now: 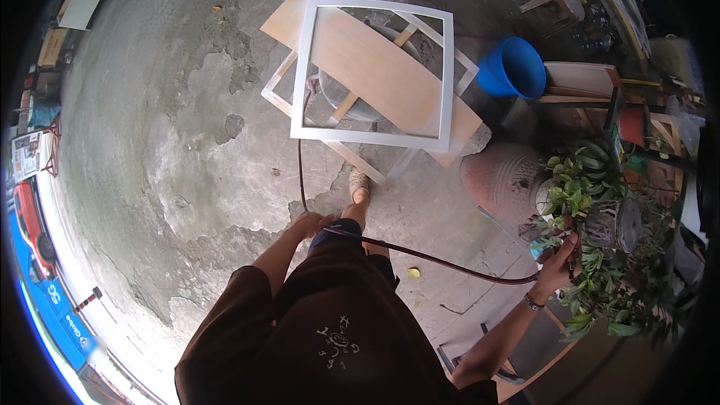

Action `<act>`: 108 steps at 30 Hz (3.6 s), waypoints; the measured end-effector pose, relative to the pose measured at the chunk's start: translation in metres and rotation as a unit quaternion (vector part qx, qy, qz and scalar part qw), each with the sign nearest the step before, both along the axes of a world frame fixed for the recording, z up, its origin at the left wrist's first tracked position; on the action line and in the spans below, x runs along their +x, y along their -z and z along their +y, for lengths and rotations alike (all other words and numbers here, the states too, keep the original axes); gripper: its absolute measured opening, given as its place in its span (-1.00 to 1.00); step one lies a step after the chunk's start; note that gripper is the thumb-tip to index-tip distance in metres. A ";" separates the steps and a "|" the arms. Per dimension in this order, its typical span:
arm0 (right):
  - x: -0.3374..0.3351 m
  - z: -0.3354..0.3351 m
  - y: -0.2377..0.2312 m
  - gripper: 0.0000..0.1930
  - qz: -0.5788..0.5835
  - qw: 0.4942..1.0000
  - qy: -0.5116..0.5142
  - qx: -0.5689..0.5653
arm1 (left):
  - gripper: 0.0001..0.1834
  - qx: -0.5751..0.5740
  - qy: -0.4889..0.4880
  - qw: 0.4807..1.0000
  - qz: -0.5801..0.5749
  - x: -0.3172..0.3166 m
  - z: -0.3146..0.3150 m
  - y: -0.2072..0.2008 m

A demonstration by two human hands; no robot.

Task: The person uses a spray gun to apply white paint to wooden frames resting on a board on the ground, moving the tool across the surfaces and touching one frame by hand.

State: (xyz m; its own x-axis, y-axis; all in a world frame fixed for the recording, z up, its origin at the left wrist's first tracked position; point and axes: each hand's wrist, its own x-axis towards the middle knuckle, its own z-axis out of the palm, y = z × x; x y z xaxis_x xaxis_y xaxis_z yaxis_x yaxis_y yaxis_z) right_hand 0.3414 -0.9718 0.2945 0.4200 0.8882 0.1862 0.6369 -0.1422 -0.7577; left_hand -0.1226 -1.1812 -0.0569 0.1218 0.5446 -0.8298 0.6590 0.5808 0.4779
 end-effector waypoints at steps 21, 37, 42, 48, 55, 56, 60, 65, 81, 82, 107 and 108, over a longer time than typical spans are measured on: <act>0.015 0.126 0.003 -0.62 0.007 0.964 -0.255 0.078 | -0.64 0.195 -0.207 0.926 0.248 0.112 -0.057 -0.059; -0.282 0.146 -0.005 -0.67 0.047 0.940 -0.317 0.118 | -0.66 0.208 -0.558 0.730 0.336 -0.243 -0.027 0.015; -0.369 0.161 -0.008 -0.70 0.104 0.950 -0.265 0.129 | -0.59 0.360 -0.611 0.658 0.251 -0.432 0.094 0.020; -0.429 0.195 -0.011 -0.77 0.089 0.951 -0.239 0.174 | -0.62 0.538 -0.582 0.608 0.054 -0.560 0.345 -0.052; -0.418 0.199 -0.061 -0.69 0.025 0.971 -0.130 0.200 | -0.54 0.719 -0.335 0.602 -0.091 -0.460 0.634 -0.225; -0.413 0.196 -0.067 -0.67 0.026 0.973 -0.112 0.198 | -0.57 0.768 -0.266 0.571 -0.110 -0.441 0.661 -0.253; -0.365 0.176 -0.093 -0.57 -0.010 0.979 -0.027 0.202 | -0.60 0.766 -0.127 0.588 -0.228 -0.276 0.719 -0.348; -0.286 0.125 -0.132 -0.51 -0.016 0.976 0.063 0.207 | -0.52 0.681 0.037 0.642 -0.351 -0.061 0.678 -0.428; 0.078 -0.040 -0.111 -0.56 -0.051 0.971 0.140 0.187 | -0.52 0.490 0.182 0.698 -0.489 0.444 0.511 -0.309; 0.111 -0.052 -0.098 -0.55 -0.035 0.975 0.140 0.168 | -0.51 0.456 0.162 0.717 -0.502 0.454 0.494 -0.292; 0.296 -0.150 -0.096 -0.49 -0.013 0.982 0.017 0.188 | -0.60 0.398 -0.042 0.898 -0.180 0.466 0.091 -0.110; 0.304 -0.154 -0.097 -0.50 -0.020 0.981 0.006 0.192 | -0.60 0.414 -0.033 0.896 -0.159 0.460 0.071 -0.093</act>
